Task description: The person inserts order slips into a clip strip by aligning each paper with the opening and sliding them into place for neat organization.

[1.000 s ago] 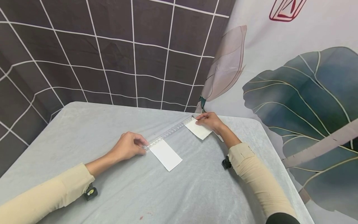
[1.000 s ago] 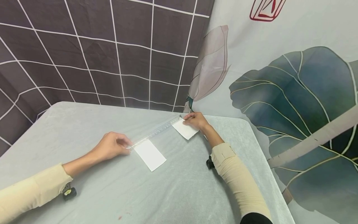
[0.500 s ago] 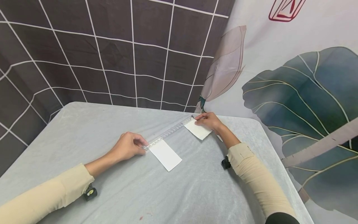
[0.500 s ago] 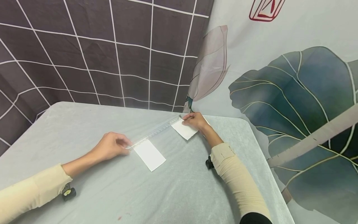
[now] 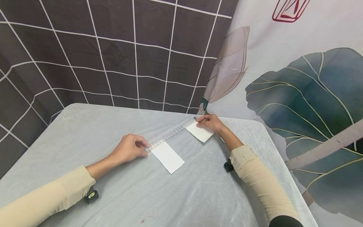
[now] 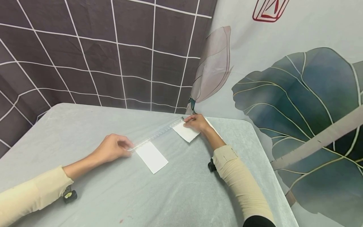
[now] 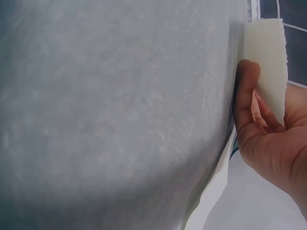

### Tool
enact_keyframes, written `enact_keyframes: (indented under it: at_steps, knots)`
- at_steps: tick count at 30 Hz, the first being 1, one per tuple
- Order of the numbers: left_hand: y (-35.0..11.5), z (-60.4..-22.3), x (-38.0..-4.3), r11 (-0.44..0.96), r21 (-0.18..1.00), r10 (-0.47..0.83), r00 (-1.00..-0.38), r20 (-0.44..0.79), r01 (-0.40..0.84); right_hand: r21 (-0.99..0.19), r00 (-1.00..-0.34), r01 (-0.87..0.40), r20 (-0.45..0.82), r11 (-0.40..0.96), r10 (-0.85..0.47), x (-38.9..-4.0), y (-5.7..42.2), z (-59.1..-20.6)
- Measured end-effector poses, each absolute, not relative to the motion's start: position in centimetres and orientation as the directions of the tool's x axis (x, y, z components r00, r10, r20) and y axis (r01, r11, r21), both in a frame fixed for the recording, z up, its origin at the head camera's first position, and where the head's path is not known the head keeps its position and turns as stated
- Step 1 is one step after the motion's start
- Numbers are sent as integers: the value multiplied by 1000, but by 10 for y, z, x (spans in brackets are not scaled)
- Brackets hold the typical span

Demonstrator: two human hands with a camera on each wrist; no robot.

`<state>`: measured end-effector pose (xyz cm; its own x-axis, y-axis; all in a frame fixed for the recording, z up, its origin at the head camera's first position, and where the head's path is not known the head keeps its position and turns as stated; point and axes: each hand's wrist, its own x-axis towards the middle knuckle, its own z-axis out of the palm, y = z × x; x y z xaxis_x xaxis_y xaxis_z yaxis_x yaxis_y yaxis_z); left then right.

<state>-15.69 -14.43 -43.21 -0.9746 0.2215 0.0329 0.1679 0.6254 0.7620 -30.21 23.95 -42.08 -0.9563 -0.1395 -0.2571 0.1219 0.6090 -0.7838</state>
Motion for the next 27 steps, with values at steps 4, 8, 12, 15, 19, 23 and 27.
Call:
enact_keyframes:
  at_steps: [4, 8, 12, 15, 19, 23, 27]
  knots:
    - [-144, -431, -156, 620, 766, 225, -974, 35, 171, -788, -955, 116, -256, 604, -151, -301, 239, -421]
    - [-144, -430, -155, 617, 768, 229, -973, 37, 174, -789, -955, 105, -250, 605, -160, -301, 237, -421]
    - [-144, -431, -155, 620, 764, 228, -973, 40, 176, -792, -955, 85, -237, 604, -176, -300, 236, -421]
    - [-144, -431, -156, 624, 762, 224, -974, 37, 173, -793, -956, 78, -231, 604, -181, -300, 235, -421]
    - [-144, -432, -156, 625, 763, 221, -975, 32, 167, -794, -956, 77, -230, 603, -180, -298, 233, -422]
    - [-144, -432, -156, 621, 767, 222, -975, 28, 163, -798, -955, 77, -231, 598, -186, -297, 232, -422]
    - [-144, -431, -155, 618, 769, 223, -974, 27, 163, -801, -955, 75, -228, 594, -188, -297, 232, -422]
